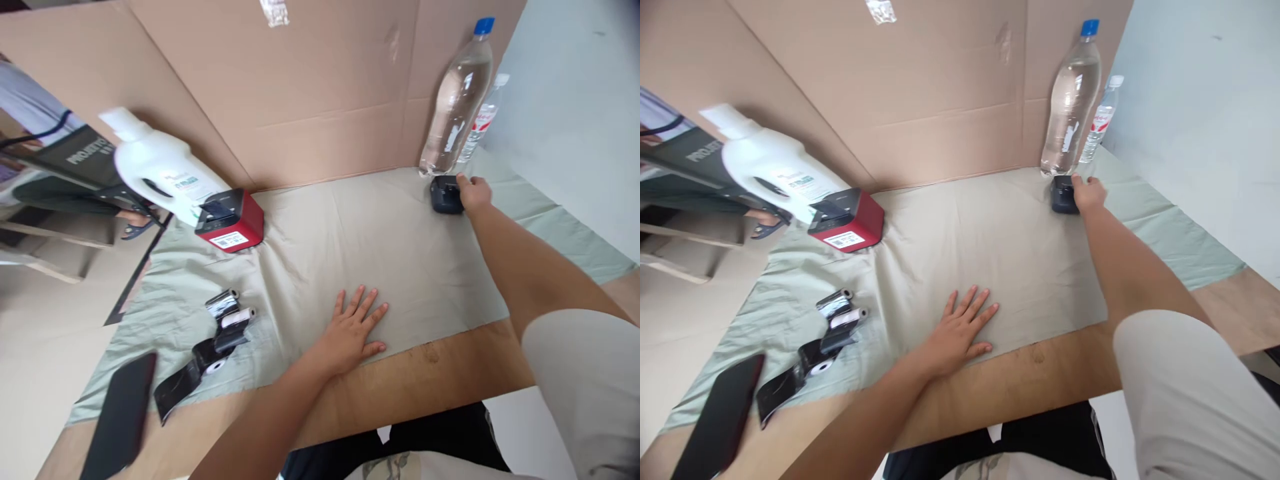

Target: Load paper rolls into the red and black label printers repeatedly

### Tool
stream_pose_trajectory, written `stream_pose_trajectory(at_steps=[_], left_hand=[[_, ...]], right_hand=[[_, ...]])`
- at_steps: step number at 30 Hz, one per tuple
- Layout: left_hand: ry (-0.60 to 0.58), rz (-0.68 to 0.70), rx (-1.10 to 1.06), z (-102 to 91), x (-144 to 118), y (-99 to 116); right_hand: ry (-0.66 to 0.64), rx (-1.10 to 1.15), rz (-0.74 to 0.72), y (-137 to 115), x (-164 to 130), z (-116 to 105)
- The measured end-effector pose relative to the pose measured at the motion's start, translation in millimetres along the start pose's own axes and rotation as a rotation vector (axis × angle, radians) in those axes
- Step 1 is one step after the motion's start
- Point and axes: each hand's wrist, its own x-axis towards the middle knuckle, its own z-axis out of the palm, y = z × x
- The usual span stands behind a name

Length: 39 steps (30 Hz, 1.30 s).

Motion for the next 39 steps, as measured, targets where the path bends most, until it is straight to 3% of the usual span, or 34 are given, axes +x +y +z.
stream_pose_trajectory(at_steps=[2, 6, 8, 10, 12, 13, 15, 17, 19, 21, 25, 29, 33, 39], left_hand=[[-0.026, -0.013, -0.017, -4.2, -0.3, 4.3], [-0.063, -0.006, -0.063, -11.2, -2.4, 7.0], [-0.051, 0.003, -0.084, -13.4, -3.6, 4.3], [-0.013, 0.017, -0.101, -14.8, -4.4, 0.3], [0.048, 0.029, -0.132, -15.6, -4.3, -3.5], [0.086, 0.029, -0.163, -15.9, -3.8, -5.2], [0.155, -0.002, -0.280, -17.4, -2.6, -8.7], [0.237, -0.127, -0.470, -22.3, -1.5, -14.2], [0.365, -0.353, -0.629, -34.6, -1.3, -25.7], [0.537, -0.591, -0.650, -56.7, -2.5, -46.5], [0.800, -0.956, -0.393, -119.4, -8.5, -115.1], [0.888, -1.336, -0.293, -162.9, -14.1, -187.8], [0.839, -1.493, -0.388, -160.7, -11.1, -228.5], [0.968, -1.480, -0.316, -139.1, 4.0, -233.0]], right_hand=[[0.078, -0.041, 0.030, -22.7, -15.8, -5.1], [0.090, 0.051, -0.234, -82.0, -78.6, 1.3], [-0.079, 0.267, -0.245, -106.6, -127.7, 12.1], [-0.383, 0.518, -0.080, -121.3, -181.7, 25.9], [-0.634, 0.629, 0.030, -125.2, -229.7, 40.5], [-0.679, 0.617, 0.030, -123.9, -248.4, 47.1], [-0.651, 0.569, -0.061, -117.9, -272.7, 57.2], [-0.612, 0.548, -0.140, -111.1, -281.5, 62.4], [-0.625, 0.575, -0.150, -106.5, -281.1, 63.9], [-0.661, 0.615, -0.125, -104.3, -278.1, 64.0], [-0.704, 0.636, -0.116, -103.8, -276.6, 64.7], [-0.730, 0.602, -0.138, -105.6, -278.7, 64.5], [-0.729, 0.591, -0.161, -106.9, -278.7, 63.4], [-0.761, 0.613, -0.186, -106.7, -277.6, 62.9]])
